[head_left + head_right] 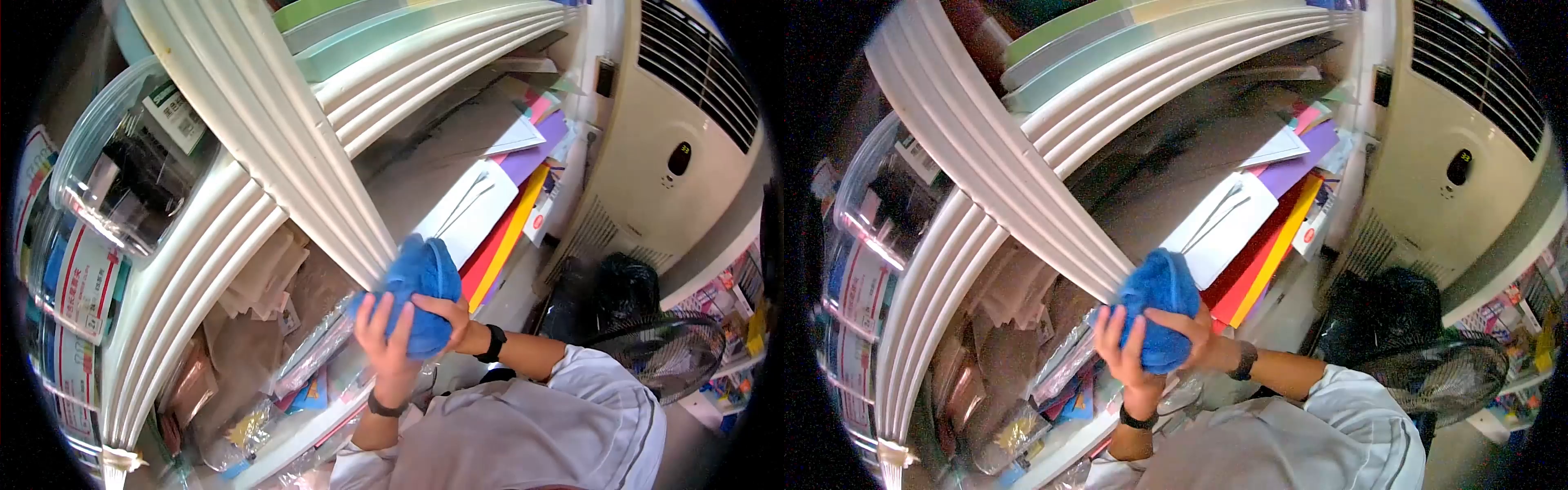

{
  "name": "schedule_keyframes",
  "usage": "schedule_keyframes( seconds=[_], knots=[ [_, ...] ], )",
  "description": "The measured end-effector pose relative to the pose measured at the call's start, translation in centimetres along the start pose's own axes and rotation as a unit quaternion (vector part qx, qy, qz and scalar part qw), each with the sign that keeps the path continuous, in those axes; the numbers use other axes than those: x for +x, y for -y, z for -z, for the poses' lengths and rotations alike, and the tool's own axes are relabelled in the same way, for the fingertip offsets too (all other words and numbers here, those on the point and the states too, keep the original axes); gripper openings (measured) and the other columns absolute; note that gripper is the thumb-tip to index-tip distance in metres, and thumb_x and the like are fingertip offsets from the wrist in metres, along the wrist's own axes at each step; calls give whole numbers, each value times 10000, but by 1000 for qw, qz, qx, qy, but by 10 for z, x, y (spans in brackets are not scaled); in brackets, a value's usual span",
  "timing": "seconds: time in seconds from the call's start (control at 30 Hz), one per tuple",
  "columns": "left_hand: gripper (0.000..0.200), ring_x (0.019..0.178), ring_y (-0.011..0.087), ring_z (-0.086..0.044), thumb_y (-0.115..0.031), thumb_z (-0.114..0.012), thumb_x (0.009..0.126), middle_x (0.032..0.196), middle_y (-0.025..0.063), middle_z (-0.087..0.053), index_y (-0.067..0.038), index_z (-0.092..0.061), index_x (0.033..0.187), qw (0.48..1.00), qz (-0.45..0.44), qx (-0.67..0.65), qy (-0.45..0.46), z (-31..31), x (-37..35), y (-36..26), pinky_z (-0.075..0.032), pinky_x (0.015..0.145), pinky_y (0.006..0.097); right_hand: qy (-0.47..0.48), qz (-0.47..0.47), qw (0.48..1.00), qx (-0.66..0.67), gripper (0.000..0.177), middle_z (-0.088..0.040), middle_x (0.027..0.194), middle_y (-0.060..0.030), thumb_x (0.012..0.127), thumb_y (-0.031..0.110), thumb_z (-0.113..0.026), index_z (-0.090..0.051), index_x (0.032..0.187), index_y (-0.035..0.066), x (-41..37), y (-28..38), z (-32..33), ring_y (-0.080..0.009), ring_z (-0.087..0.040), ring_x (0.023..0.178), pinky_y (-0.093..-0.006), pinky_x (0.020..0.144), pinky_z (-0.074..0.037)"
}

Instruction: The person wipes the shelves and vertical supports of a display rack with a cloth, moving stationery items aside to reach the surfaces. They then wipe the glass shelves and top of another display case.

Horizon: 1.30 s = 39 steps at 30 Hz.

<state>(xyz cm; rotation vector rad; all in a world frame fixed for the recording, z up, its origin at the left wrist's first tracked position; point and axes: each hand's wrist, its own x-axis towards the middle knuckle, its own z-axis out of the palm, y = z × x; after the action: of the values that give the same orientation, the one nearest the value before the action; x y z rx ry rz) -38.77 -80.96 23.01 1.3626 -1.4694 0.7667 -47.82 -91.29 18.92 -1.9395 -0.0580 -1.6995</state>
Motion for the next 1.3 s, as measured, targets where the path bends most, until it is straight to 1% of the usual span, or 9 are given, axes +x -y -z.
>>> schedule_keyframes(
  seconds=[0.13, 0.3, 0.47, 0.7, 0.93, 1.03, 1.13, 1.23, 1.3],
  knots=[
    [422, 1238, 421, -541, -148, -757, 783, 1304, 194, -589, -74, -664, 1188, 999, 4, 3, 42, -2, -22, 6, -434, 1040, 527, 18, -33, 999, 7, 656, -603, 1304, -213, 734, 289, -847, -605, 1306, 76, -20, -1, 0, -440, -594, 1173, -529, 1021, -466],
    [417, 1231, 438, -556, -122, -757, 804, 1308, 209, -593, -55, -650, 1201, 1000, 19, 16, -7, 7, 20, -4, -443, 1037, 534, 49, -89, 990, 93, 605, -591, 1326, -218, 751, 174, -804, -615, 1317, 74, 20, 20, 4, -416, -567, 1220, -509, 1057, -436],
    [411, 1255, 443, -543, -99, -747, 816, 1336, 207, -579, -68, -653, 1215, 995, -11, 58, -75, 14, 77, -18, -438, 1053, 528, 59, -21, 997, 37, 682, -588, 1345, -190, 719, 120, -790, -597, 1372, 105, 89, 38, 15, -449, -545, 1220, -497, 1031, -451],
    [382, 1231, 442, -561, -111, -751, 820, 1321, 215, -583, -51, -659, 1186, 973, -70, 143, -166, 25, 153, -36, -472, 1027, 508, 60, 48, 994, 75, 747, -508, 1373, -262, 683, 97, -806, -584, 1391, 179, 168, 51, 22, -493, -532, 1208, -521, 1029, -448],
    [444, 1191, 390, -571, -1, -710, 740, 1297, 175, -603, -53, -685, 1180, 976, -113, 157, -105, 4, 193, -47, -439, 1031, 469, -1, 77, 997, -7, 614, -517, 1334, -291, 758, 80, -746, -614, 1348, 188, 204, 20, 45, -490, -544, 1206, -487, 1028, -467],
    [430, 1194, 396, -565, 19, -653, 746, 1290, 189, -598, -25, -671, 1173, 976, -145, 154, -52, -13, 216, -54, -444, 1023, 472, -69, 98, 991, -66, 526, -661, 1260, -135, 765, 52, -753, -635, 1277, 70, 212, 5, 60, -394, -604, 1154, -434, 1010, -468],
    [423, 1220, 406, -537, 15, -609, 769, 1296, 208, -571, 8, -629, 1191, 978, -163, 130, 4, -36, 235, -61, -462, 1022, 459, -109, 86, 983, -119, 536, -666, 1237, -156, 758, 64, -754, -620, 1277, 33, 215, -17, 80, -361, -618, 1148, -412, 1008, -459],
    [525, 1201, 401, -532, 85, -641, 684, 1273, 188, -578, -19, -630, 1199, 982, -179, 67, 11, -58, 246, -62, -438, 1037, 464, -150, 44, 981, -119, 585, -654, 1233, -182, 735, 76, -776, -601, 1290, 15, 215, -32, 88, -338, -615, 1159, -406, 1007, -448],
    [532, 1202, 406, -531, 87, -638, 688, 1279, 189, -573, -14, -621, 1211, 982, -172, 68, 25, -54, 247, -63, -438, 1044, 463, -176, 42, 979, -98, 520, -652, 1212, -220, 777, 29, -734, -634, 1287, 58, 216, -28, 82, -391, -615, 1149, -427, 982, -479]
  ],
)
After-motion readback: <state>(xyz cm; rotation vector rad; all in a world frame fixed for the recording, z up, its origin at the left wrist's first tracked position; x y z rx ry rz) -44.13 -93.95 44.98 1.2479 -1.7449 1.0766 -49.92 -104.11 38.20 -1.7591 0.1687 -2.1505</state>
